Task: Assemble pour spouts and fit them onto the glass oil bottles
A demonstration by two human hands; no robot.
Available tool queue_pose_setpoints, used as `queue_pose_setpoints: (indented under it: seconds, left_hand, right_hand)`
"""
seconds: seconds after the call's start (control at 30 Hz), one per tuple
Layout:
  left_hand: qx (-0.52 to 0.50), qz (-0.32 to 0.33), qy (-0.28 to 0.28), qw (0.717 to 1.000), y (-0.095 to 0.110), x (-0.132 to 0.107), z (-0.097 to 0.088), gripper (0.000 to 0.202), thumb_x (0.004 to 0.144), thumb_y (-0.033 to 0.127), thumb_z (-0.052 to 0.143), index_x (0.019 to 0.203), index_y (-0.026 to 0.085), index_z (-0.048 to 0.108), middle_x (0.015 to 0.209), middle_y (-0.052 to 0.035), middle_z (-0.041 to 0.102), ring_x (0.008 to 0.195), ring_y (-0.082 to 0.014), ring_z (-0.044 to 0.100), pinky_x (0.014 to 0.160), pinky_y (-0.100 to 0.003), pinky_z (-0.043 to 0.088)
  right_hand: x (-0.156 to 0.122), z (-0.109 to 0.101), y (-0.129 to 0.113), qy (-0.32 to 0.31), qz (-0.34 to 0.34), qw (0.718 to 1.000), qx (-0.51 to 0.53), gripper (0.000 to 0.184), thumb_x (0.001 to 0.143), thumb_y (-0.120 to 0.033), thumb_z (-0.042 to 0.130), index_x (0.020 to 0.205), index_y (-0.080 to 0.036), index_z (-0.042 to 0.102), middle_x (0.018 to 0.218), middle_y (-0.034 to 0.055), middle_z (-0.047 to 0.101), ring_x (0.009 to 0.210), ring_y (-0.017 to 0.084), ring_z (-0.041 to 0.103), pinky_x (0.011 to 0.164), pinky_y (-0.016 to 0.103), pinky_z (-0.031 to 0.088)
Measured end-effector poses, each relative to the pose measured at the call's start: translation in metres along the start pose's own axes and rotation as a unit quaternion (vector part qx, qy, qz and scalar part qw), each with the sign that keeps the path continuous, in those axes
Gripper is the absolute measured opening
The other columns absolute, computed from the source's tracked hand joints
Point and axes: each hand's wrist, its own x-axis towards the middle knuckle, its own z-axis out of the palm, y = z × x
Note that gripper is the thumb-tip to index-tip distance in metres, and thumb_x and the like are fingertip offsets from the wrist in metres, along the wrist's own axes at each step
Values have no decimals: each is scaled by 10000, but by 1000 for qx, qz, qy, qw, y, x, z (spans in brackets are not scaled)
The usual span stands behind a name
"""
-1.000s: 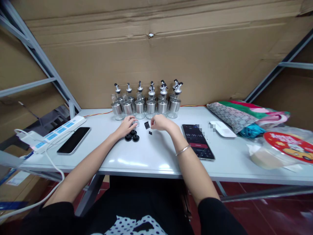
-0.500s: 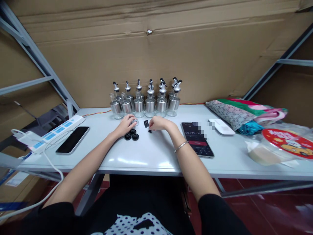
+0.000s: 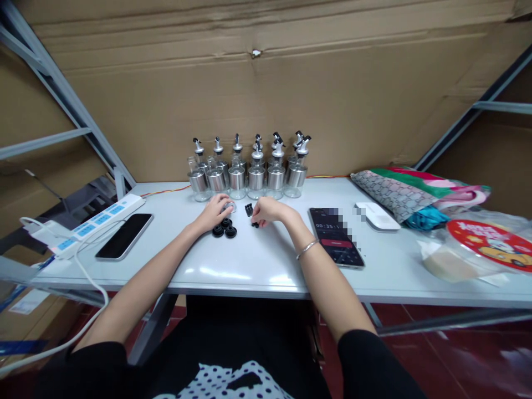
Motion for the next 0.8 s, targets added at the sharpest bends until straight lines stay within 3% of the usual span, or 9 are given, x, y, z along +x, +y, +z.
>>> queue_pose_setpoints:
  seconds: [0.2,0.47,0.8]
  left_hand:
    - [-1,3,1,1000,-1,0,0,307,930,386,377,1123,224,551,1234,-80,463,1194,-251,426,1036,-467,345]
    - [5,0,-6,1000,0,0,-1,313,932,381,376,1136,215,545,1245,-88,459,1197,-253,427,1029,-464,350]
    - [-2,2,-4,1000,-1,0,-1,327,925,379,380,1157,220,547,1254,-88,454,1199,-251,426,1037,-457,342]
  right_hand:
    - [-1,0,0,-45,1,998,36,104,691,-130,709,604,-130,650,494,-14,620,531,116,627,572,208,549]
    - [-1,0,2,-44,2,998,55,162,624,-238,778,601,-137,653,535,-1,656,595,155,667,615,230,564]
    - [2,2,3,-49,-1,997,67,110,592,-178,778,590,-146,673,572,-7,672,600,158,672,613,225,550]
